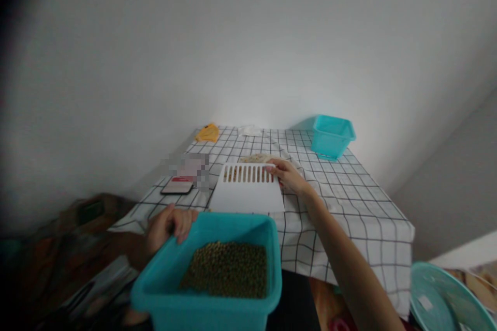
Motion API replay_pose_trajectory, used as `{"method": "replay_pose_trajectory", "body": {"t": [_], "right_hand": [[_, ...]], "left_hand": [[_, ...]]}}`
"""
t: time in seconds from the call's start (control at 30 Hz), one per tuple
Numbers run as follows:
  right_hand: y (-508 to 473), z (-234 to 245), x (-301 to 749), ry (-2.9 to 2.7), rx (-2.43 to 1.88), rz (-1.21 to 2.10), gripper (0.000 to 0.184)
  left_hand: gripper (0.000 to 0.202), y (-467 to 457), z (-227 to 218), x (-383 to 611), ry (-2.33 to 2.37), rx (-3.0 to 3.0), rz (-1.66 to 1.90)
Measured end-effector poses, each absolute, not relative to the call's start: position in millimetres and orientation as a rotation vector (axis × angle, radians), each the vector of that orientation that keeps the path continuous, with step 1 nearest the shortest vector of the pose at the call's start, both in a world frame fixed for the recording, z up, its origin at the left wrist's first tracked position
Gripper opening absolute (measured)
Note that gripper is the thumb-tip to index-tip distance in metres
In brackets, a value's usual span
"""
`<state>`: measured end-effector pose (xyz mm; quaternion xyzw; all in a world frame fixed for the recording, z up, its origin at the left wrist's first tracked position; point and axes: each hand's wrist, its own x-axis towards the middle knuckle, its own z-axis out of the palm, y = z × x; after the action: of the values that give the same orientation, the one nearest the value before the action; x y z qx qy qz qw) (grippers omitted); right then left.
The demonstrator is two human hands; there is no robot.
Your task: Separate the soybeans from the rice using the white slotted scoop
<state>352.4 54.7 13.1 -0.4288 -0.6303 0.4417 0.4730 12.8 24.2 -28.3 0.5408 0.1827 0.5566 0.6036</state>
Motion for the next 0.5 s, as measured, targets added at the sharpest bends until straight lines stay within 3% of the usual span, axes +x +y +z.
{"method": "replay_pose_trajectory", "body": {"t": [0.5], "right_hand": [[58.7, 16.3, 359.1, -1.391, -1.163, 0.789, 0.039]], "left_hand": [[0.064, 18.1, -21.6, 17.6, 0.497, 1.276, 1.324]]}}
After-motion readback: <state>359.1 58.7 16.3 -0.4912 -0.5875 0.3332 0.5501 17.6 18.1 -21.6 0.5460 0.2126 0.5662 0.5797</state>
